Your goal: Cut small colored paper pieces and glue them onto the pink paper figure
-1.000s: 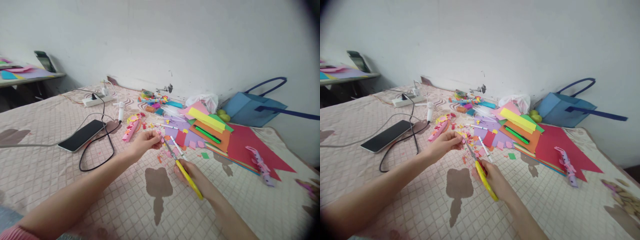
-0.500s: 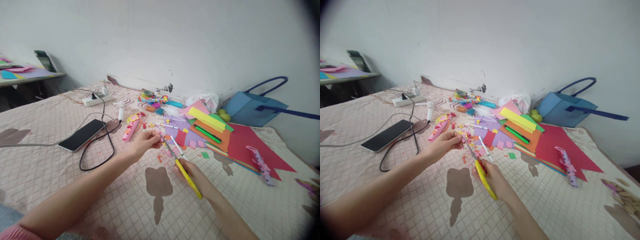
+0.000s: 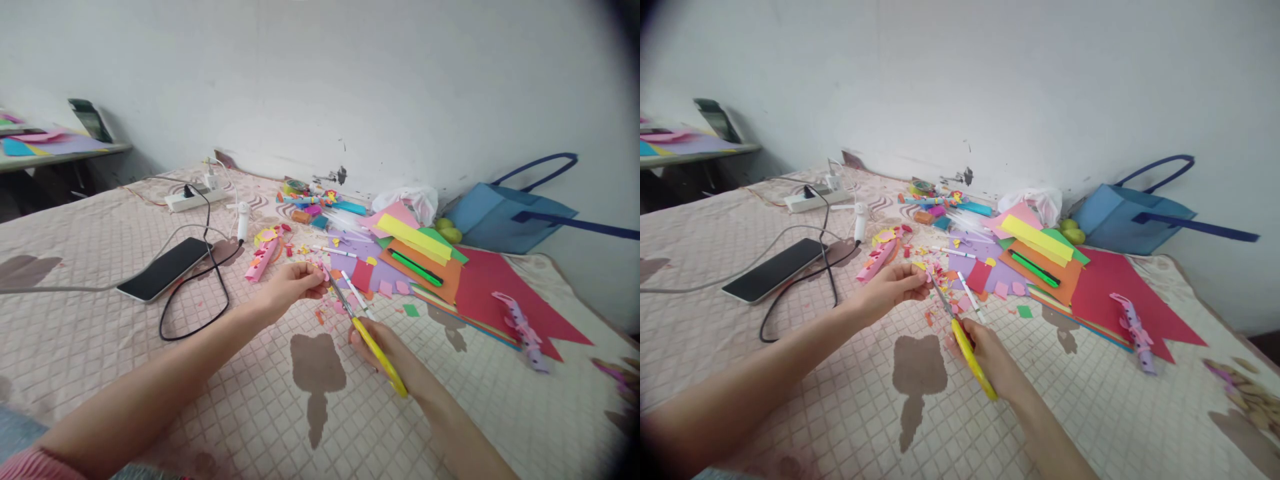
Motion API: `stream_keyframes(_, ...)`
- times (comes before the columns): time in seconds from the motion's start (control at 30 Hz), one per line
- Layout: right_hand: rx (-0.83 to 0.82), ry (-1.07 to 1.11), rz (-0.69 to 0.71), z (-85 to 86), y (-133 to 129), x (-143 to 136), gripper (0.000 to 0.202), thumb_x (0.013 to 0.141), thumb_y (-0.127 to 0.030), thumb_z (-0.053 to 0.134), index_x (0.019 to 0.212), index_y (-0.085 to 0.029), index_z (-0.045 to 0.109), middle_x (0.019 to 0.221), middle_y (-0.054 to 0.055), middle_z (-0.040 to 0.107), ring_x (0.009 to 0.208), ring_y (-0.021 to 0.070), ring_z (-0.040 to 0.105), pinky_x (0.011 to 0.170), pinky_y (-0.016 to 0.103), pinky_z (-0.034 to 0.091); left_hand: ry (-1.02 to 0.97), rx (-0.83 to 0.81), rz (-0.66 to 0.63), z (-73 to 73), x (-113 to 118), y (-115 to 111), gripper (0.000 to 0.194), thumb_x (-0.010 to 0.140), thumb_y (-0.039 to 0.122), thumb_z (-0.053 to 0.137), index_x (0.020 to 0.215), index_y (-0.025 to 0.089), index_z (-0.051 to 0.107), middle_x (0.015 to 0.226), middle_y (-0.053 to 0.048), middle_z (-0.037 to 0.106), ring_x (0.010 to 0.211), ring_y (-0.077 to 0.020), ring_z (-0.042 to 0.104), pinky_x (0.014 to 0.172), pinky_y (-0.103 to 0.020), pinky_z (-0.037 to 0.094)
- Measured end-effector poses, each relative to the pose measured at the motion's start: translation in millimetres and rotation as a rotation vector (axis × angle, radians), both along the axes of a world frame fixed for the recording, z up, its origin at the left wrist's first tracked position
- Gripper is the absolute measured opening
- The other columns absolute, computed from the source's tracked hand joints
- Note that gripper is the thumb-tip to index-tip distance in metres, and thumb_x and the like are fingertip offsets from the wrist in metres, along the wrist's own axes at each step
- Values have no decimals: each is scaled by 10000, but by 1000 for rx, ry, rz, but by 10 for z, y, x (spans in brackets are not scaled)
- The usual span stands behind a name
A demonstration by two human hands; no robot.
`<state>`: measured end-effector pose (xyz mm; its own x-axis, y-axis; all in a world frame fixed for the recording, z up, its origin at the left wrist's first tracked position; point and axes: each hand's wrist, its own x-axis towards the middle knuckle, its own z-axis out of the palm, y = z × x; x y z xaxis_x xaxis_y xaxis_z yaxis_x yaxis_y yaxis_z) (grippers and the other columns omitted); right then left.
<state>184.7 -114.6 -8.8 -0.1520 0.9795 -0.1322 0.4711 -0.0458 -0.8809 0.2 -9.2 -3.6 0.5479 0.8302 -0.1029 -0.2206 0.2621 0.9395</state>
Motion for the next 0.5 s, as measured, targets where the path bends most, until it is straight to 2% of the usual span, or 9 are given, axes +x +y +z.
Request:
stream_keyframes(0.17,-27,30,52,60,-17,-7,318,788,-493,474,660,-203,444,496,-65,339,449,85,313,421,216,274,31,35,-9,43,-13,6,260,686,338,711,738,121,576,738,-34,650,647,-87,595,686,-245,467)
stream_keyframes(0.5,-14,-40,40,55,-32,-23,305,813,-475,459,672,-205,456,491,-67,332,430,85,293,406,222,264,57,53,-27,52,-26,11,243,705,335,694,738,128,571,758,-39,653,652,-88,591,696,-257,462)
